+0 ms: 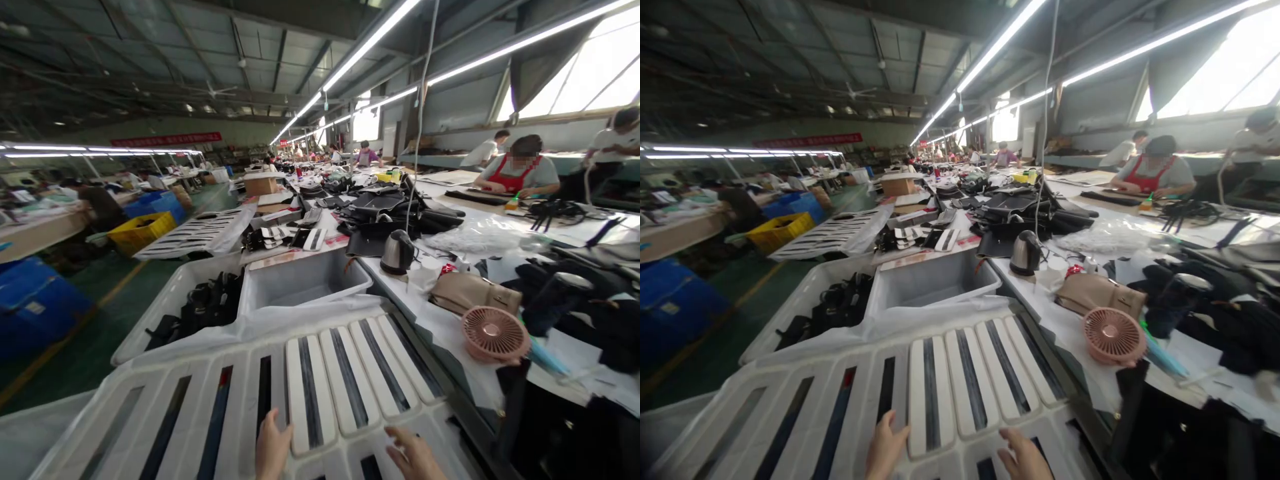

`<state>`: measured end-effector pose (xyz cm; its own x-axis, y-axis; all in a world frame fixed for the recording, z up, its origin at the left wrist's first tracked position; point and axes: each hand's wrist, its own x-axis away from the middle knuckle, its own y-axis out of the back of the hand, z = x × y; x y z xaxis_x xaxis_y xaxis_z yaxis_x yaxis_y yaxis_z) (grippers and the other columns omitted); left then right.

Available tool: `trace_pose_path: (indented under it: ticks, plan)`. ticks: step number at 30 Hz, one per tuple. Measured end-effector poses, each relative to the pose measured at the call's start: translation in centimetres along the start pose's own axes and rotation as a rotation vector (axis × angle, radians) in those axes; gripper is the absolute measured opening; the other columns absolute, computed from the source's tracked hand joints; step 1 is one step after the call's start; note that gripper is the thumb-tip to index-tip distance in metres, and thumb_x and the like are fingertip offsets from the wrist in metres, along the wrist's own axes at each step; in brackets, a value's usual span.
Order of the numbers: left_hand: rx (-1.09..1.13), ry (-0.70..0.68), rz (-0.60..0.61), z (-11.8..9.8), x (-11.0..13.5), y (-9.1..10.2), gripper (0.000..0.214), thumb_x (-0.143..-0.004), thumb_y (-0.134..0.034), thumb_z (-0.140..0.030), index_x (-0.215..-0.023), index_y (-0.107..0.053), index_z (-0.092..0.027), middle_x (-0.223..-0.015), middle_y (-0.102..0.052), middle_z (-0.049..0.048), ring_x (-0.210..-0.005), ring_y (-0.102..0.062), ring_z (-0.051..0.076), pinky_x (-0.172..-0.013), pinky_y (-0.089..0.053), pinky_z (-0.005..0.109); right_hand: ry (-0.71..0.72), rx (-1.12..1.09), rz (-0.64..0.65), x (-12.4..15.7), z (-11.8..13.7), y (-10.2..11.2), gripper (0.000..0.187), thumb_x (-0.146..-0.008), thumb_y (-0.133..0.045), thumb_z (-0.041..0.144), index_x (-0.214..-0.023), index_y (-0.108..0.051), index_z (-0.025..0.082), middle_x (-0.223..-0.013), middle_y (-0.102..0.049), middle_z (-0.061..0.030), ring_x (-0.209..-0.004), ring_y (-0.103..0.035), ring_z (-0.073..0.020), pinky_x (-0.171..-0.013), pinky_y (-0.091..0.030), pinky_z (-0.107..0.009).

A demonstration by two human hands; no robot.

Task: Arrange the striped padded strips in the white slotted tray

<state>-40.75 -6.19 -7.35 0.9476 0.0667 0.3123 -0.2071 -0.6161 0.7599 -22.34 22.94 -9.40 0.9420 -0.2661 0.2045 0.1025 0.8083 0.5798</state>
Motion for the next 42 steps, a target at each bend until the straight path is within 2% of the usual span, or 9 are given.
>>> trace_pose_path:
  ticks: [3,7,14,18,23,27,33,38,42]
  plan:
    - [-0.028,0.003,0.012,1.6,-2.6,-0.3,0.061,-0.081,-0.056,-0.023,-0.135,-0.039,-0.001,-0.135,-0.053,0.0235,-0.126,-0.052,0.028,-0.103,-0.039,0.032,0.023,0.179,0.09,-10.0,4.0,-1.4,0.046,-0.086,-0.042,0.031,-0.127,-0.061,0.019,-0.128,-0.062,-0.0132,-0.12,-0.057,-0.0266,-0.103,-0.044,-0.037]
    - [-0.03,0.023,0.074,1.6,-4.3,-2.5,0.056,-0.079,-0.06,-0.027,-0.129,-0.047,-0.005,-0.112,-0.068,0.0169,-0.104,-0.065,0.028,-0.09,-0.045,0.033,0.036,0.282,0.111,-21.3,6.8,-2.4,0.041,-0.097,-0.044,0.026,-0.136,-0.05,0.014,-0.136,-0.055,-0.0153,-0.124,-0.053,-0.0257,-0.106,-0.04,-0.043]
    - [0.073,0.041,0.071,1.5,-5.5,-4.0,0.046,-0.081,-0.059,-0.034,-0.123,-0.052,-0.016,-0.11,-0.071,0.0102,-0.098,-0.068,0.024,-0.083,-0.047,0.03,0.146,0.438,0.129,-31.8,8.3,-5.6,0.046,-0.098,-0.052,0.038,-0.139,-0.045,0.019,-0.146,-0.042,-0.0116,-0.134,-0.038,-0.03,-0.111,-0.03,-0.055]
    - [0.283,0.04,0.062,0.5,-6.5,-4.1,0.051,-0.076,-0.065,-0.033,-0.122,-0.054,-0.014,-0.105,-0.073,0.0114,-0.096,-0.069,0.026,-0.084,-0.05,0.033,0.19,0.507,0.156,-34.2,9.1,-5.1,0.034,-0.095,-0.057,0.039,-0.12,-0.059,0.015,-0.13,-0.055,-0.0107,-0.125,-0.047,-0.028,-0.107,-0.035,-0.053]
    - [0.605,0.076,0.19,-0.7,-7.7,-4.3,0.04,-0.072,-0.072,-0.036,-0.104,-0.063,-0.014,-0.099,-0.075,0.0125,-0.092,-0.071,0.027,-0.081,-0.054,0.034,0.32,0.487,0.302,-35.3,10.7,-1.4,0.026,-0.09,-0.064,0.039,-0.094,-0.064,0.013,-0.093,-0.064,-0.0038,-0.088,-0.061,-0.0187,-0.081,-0.05,-0.036]
    - [0.795,0.155,0.314,-0.7,-7.6,-4.1,0.043,-0.069,-0.078,-0.04,-0.101,-0.066,-0.015,-0.099,-0.075,0.013,-0.092,-0.071,0.028,-0.082,-0.056,0.036,0.481,0.413,0.423,-33.1,11.9,0.7,0.019,-0.081,-0.072,0.033,-0.081,-0.064,0.015,-0.07,-0.058,0.0032,-0.067,-0.053,-0.0118,-0.06,-0.037,-0.022]
    - [0.88,0.284,0.341,-0.4,-7.8,-4.4,0.045,-0.069,-0.08,-0.035,-0.104,-0.064,-0.012,-0.092,-0.076,0.0145,-0.088,-0.072,0.03,-0.077,-0.058,0.038,0.566,0.317,0.49,-27.4,13.7,1.8,0.016,-0.078,-0.073,0.024,-0.07,-0.061,0.016,-0.064,-0.055,0.003,-0.063,-0.046,-0.0112,-0.058,-0.027,-0.023]
    - [0.85,0.315,0.414,-0.2,-8.1,-4.0,0.045,-0.074,-0.077,-0.035,-0.109,-0.064,-0.009,-0.095,-0.075,0.0154,-0.089,-0.072,0.029,-0.079,-0.058,0.036,0.469,0.138,0.572,-28.8,13.3,4.7,0.027,-0.064,-0.083,0.034,-0.069,-0.063,0.017,-0.067,-0.059,0.0029,-0.067,-0.05,-0.0123,-0.06,-0.031,-0.023]
    - [0.798,0.285,0.437,0.9,-6.9,-4.1,0.045,-0.072,-0.08,-0.04,-0.104,-0.068,-0.01,-0.098,-0.075,0.0152,-0.094,-0.071,0.03,-0.083,-0.057,0.036,0.182,-0.108,0.586,-32.3,9.3,6.6,0.048,-0.07,-0.074,0.058,-0.092,-0.068,0.016,-0.084,-0.067,-0.0036,-0.073,-0.06,-0.0158,-0.06,-0.042,-0.022]
